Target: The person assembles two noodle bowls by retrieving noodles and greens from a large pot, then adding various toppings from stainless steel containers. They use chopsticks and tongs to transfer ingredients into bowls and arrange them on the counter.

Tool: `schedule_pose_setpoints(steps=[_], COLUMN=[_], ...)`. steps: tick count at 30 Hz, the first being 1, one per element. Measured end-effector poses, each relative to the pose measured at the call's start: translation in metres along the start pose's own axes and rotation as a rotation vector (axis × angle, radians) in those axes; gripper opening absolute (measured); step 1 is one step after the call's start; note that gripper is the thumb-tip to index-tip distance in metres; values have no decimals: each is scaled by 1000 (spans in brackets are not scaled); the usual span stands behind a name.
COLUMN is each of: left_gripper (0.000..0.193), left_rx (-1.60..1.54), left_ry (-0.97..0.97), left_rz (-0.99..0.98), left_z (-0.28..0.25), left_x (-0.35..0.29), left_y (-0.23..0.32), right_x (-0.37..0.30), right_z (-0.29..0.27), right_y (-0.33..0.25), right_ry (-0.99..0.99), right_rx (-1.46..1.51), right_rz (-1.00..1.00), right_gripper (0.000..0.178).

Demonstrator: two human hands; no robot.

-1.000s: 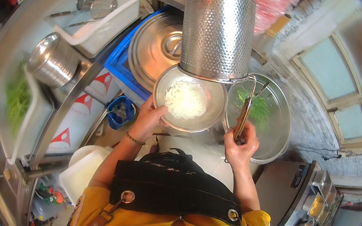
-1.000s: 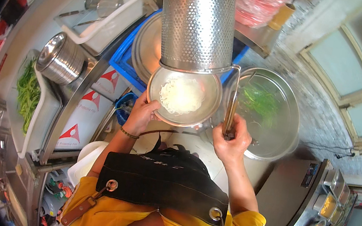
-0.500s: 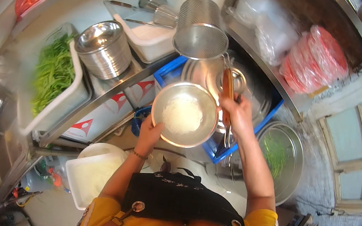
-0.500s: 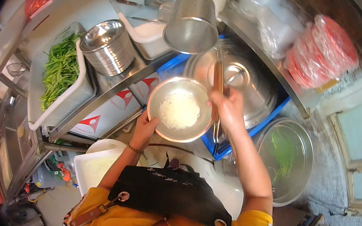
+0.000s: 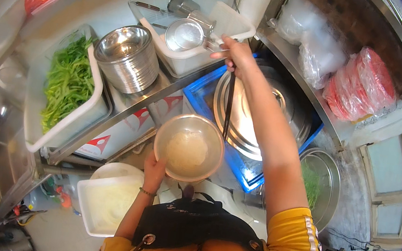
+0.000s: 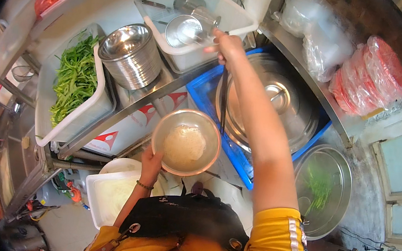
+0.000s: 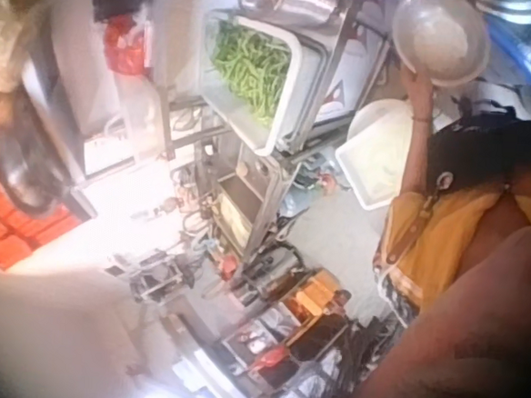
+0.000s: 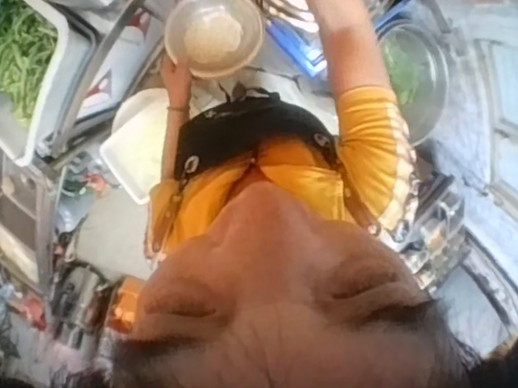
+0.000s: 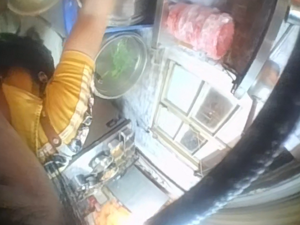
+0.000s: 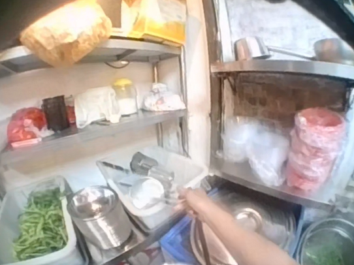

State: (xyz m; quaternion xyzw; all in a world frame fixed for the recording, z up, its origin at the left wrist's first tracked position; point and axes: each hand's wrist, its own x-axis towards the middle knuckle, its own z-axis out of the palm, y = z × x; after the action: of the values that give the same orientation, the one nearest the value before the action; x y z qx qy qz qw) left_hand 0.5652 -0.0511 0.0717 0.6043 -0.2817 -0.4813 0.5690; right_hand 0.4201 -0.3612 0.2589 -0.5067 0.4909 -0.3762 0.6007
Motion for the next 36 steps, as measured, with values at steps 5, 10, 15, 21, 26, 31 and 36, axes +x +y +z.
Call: schedule_pose_setpoints(steps=[5, 10, 15, 21, 26, 31, 36], left_gripper=[29, 30, 31, 30, 29, 31, 33], left_rx=[122, 192, 250, 78, 145, 147, 214], left_ry=[-13, -213, -338, -444, -550, -595, -567], left_rz=[222, 194, 266, 42, -38, -79, -216], left_z=[8, 58, 135, 200, 253, 293, 323], left_x=[25, 37, 28, -9, -42, -75, -110], left_y=[-26, -33, -33, -43, -65, -80, -77], right_x=[-71, -174, -259, -379, -421, -394, -360], right_z=[-57, -122, -204, -325, -446, -536, -563], right_y=[-23, -3, 60, 58, 134, 281, 385], right_ry=[101, 152, 435, 685, 969, 1111, 1181], right_rx=[41, 254, -349, -209, -92, -32, -316], right_rz=[-346, -527, -313, -177, -52, 116, 120], right_gripper=[44, 48, 42, 40, 49, 49, 43])
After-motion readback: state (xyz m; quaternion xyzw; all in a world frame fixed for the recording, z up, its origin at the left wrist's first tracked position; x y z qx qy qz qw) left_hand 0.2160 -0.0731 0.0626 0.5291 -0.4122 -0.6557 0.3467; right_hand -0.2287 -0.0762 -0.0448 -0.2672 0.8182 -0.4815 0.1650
